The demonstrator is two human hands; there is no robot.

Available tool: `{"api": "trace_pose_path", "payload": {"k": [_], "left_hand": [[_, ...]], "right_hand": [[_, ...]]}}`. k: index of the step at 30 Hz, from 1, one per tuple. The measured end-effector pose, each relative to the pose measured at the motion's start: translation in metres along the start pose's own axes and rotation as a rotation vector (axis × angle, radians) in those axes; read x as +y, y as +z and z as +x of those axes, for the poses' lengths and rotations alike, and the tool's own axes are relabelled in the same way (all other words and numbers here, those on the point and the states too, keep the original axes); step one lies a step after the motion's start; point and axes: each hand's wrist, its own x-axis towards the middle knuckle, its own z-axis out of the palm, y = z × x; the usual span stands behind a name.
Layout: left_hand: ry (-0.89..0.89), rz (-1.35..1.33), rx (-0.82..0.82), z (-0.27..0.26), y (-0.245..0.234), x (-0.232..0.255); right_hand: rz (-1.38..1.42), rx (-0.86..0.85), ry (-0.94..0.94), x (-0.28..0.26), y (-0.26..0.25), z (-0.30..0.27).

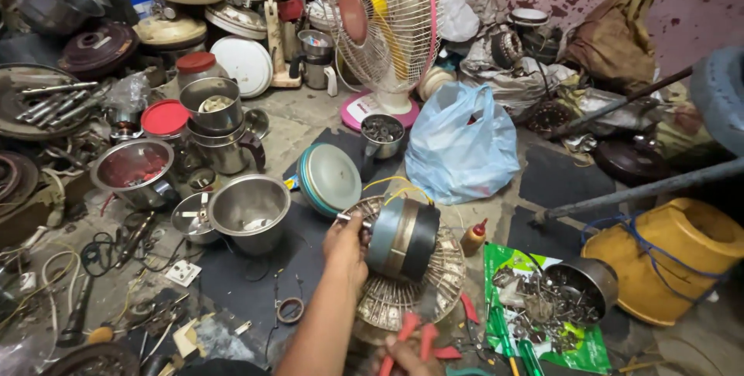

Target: The person places a fan motor onto a fan cage and uses pliers to cut and strip its wires. They then wrap the wires around the motor housing and insert a metal rod into the motor.

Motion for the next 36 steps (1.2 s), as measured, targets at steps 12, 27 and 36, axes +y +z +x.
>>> {"api": "trace_pose_path", "payload": {"k": [12,27,36], "left_hand": [[-0.013,-0.179,-0.273,-0.021,-0.018,0.016],[-0.102,-0.174,0.134,-0.006,0.0,0.006],[-0.044,-0.181,-0.105,-0.031,-0.004,0.018]], "right_hand": [[0.108,0.354,-0.243,-0.008,-0.051,0.059],[-0.274,0.548,-0.471,-0.104,-0.062,0.025],[-0.788,0.429,-0.494,-0.205,0.023,-0.025]]}}
